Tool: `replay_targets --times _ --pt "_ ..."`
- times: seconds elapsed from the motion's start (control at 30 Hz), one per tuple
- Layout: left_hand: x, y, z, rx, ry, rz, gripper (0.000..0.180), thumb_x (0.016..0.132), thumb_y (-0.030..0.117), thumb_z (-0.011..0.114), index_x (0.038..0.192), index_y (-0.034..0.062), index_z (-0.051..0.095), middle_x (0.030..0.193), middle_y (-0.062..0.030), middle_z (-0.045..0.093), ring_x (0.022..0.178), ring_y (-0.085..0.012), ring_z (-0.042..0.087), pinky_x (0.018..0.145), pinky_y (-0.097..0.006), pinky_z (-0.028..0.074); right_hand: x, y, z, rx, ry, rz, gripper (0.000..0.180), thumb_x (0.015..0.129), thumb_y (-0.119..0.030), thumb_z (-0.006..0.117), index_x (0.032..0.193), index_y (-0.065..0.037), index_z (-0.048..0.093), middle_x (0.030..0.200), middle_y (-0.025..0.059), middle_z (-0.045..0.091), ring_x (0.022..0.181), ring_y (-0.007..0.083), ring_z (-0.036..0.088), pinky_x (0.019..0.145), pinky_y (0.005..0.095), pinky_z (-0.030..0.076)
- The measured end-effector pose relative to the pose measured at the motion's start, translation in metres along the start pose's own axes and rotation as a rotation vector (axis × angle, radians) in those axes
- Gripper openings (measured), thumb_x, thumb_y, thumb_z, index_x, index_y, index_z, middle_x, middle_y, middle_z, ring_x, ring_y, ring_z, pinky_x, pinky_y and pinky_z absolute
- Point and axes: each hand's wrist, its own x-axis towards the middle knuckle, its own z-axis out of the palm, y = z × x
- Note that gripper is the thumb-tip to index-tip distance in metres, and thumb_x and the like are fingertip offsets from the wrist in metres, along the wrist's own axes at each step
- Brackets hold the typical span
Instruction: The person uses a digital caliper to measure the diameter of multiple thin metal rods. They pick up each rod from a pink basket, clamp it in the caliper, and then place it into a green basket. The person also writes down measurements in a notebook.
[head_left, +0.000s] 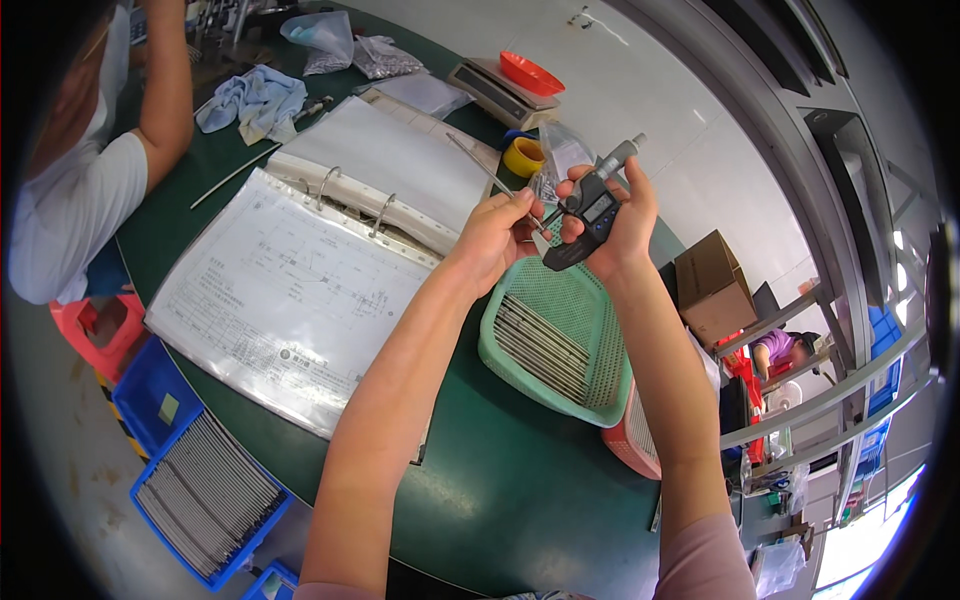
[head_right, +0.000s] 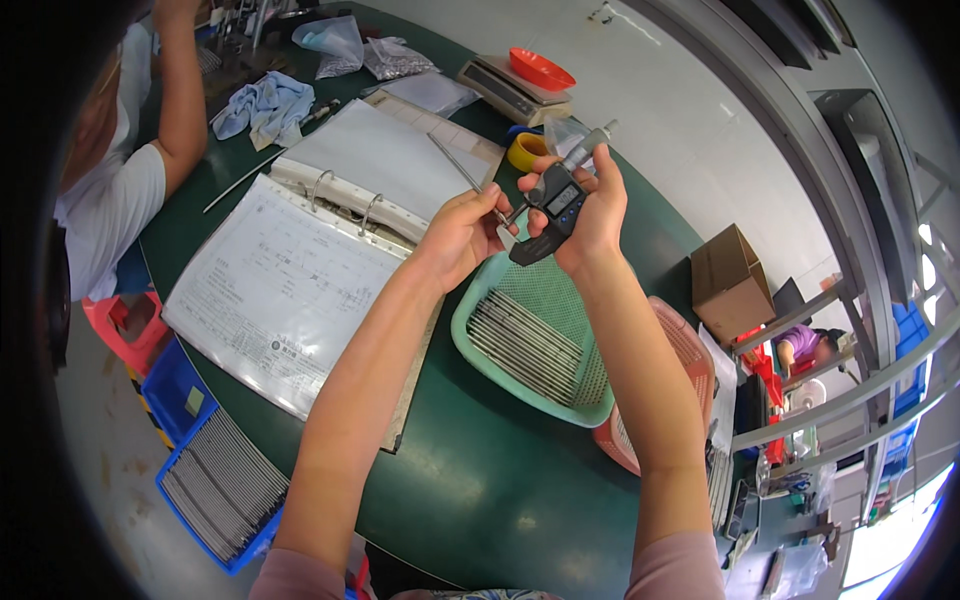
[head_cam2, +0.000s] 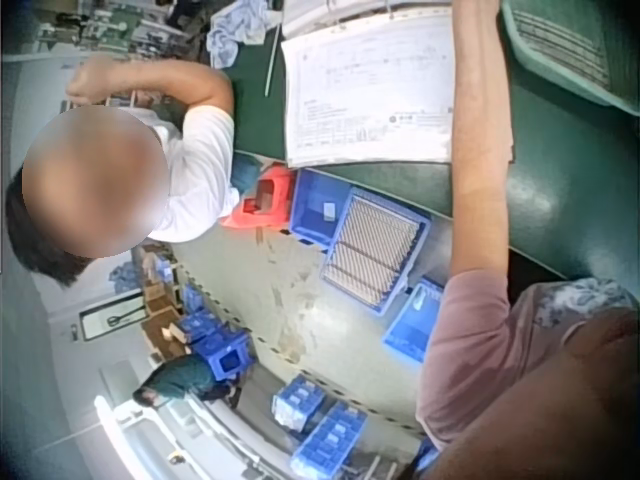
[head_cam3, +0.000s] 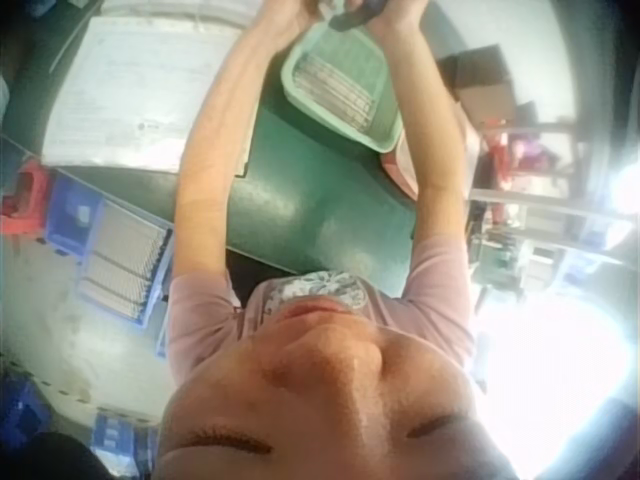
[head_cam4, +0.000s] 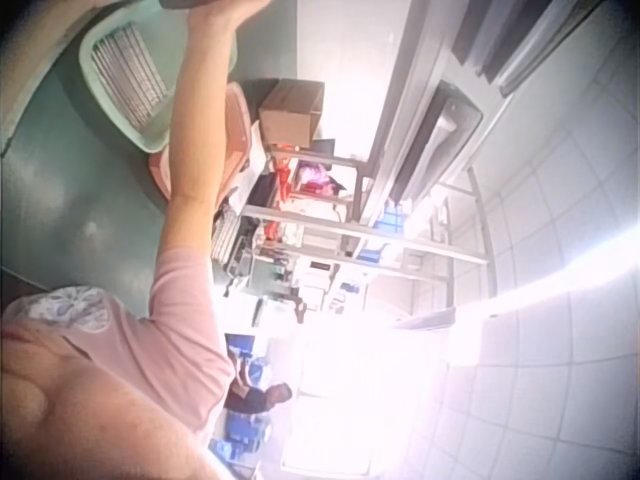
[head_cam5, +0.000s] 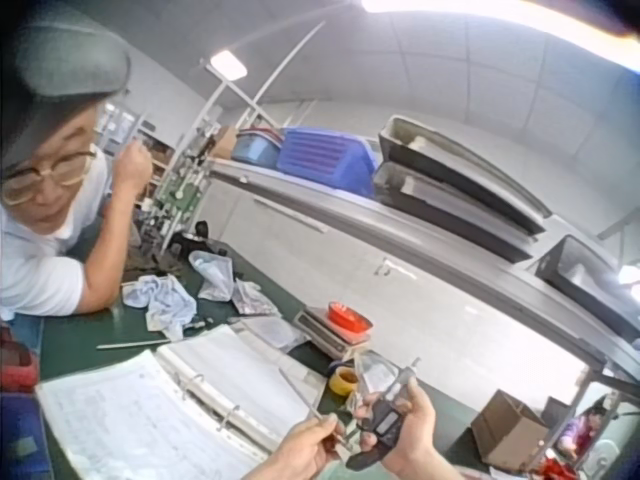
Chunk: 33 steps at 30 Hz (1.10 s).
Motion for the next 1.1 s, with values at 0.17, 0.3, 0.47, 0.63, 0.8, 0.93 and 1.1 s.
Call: replay_targets --times 0.17,0.3,0.47,0.63,0.8,0.93,1.1 --pt "0.002 -0.003 -0.003 -0.028 -0.004 -0.035 0.022 0.088 0.026 0.046 0.082 0.0052 0.049 0.08 -0.0045 0.049 0.073 -0.0165 0.05 0.07 -0.031 0.042 -0.001 0.001 0.0 -0.015 0.029 0.003 0.059 0.084 -0.056 0.031 0.087 0.0 0.052 0.07 0.0135 0.058 0.042 0.0169 0.046 0.039 0.0258 0.038" --pt "0.002 0.0 -0.006 -0.095 -0.065 -0.056 0.018 0.086 0.023 0.048 0.084 0.0046 0.051 0.082 -0.0047 0.05 0.074 -0.0172 0.05 0.071 -0.031 0.042 -0.002 0.0 -0.001 0.027 0.033 0.025 0.058 0.083 -0.057 0.033 0.087 -0.002 0.051 0.069 0.0123 0.057 0.042 0.0164 0.046 0.039 0.0258 0.038" --pt "-0.001 0.003 -0.007 -0.032 -0.139 -0.033 0.014 0.085 0.018 0.049 0.088 0.004 0.05 0.085 -0.0048 0.051 0.078 -0.0167 0.053 0.075 -0.032 0.043 -0.004 0.0 -0.003 -0.013 0.034 0.022 0.058 0.082 -0.058 0.035 0.086 -0.003 0.051 0.069 0.0112 0.057 0.041 0.0154 0.045 0.038 0.026 0.038" --pt "-0.001 0.004 -0.009 0.049 -0.201 -0.054 0.014 0.086 0.017 0.051 0.09 0.0039 0.049 0.086 -0.0042 0.053 0.083 -0.0153 0.054 0.08 -0.033 0.044 -0.005 -0.001 -0.003 -0.1 0.036 -0.021 0.056 0.086 -0.055 0.03 0.087 -0.003 0.05 0.068 0.0112 0.056 0.04 0.0147 0.044 0.038 0.0261 0.037" --pt "-0.002 0.004 -0.008 0.077 -0.191 -0.048 0.016 0.087 0.019 0.05 0.092 0.0041 0.049 0.088 -0.0041 0.053 0.084 -0.0151 0.055 0.079 -0.033 0.045 -0.005 0.0 -0.004 -0.122 0.071 -0.027 0.057 0.089 -0.052 0.022 0.089 -0.002 0.05 0.069 0.0117 0.057 0.04 0.0145 0.042 0.039 0.026 0.037" --pt "-0.005 0.006 -0.006 0.083 -0.207 -0.041 0.016 0.087 0.019 0.049 0.092 0.0037 0.047 0.089 -0.0043 0.052 0.084 -0.0158 0.055 0.079 -0.033 0.045 -0.005 0.0 -0.008 -0.031 0.053 0.003 0.058 0.09 -0.048 0.017 0.091 -0.001 0.05 0.07 0.0126 0.057 0.04 0.0154 0.042 0.039 0.0266 0.037" --pt "-0.007 0.006 -0.002 0.136 -0.176 -0.063 0.017 0.088 0.019 0.048 0.094 0.0027 0.046 0.089 -0.0045 0.052 0.084 -0.0165 0.055 0.078 -0.033 0.046 -0.007 0.0 -0.012 -0.008 0.023 -0.001 0.055 0.09 -0.044 0.019 0.09 0.001 0.051 0.071 0.0136 0.057 0.041 0.0173 0.043 0.039 0.0274 0.037"
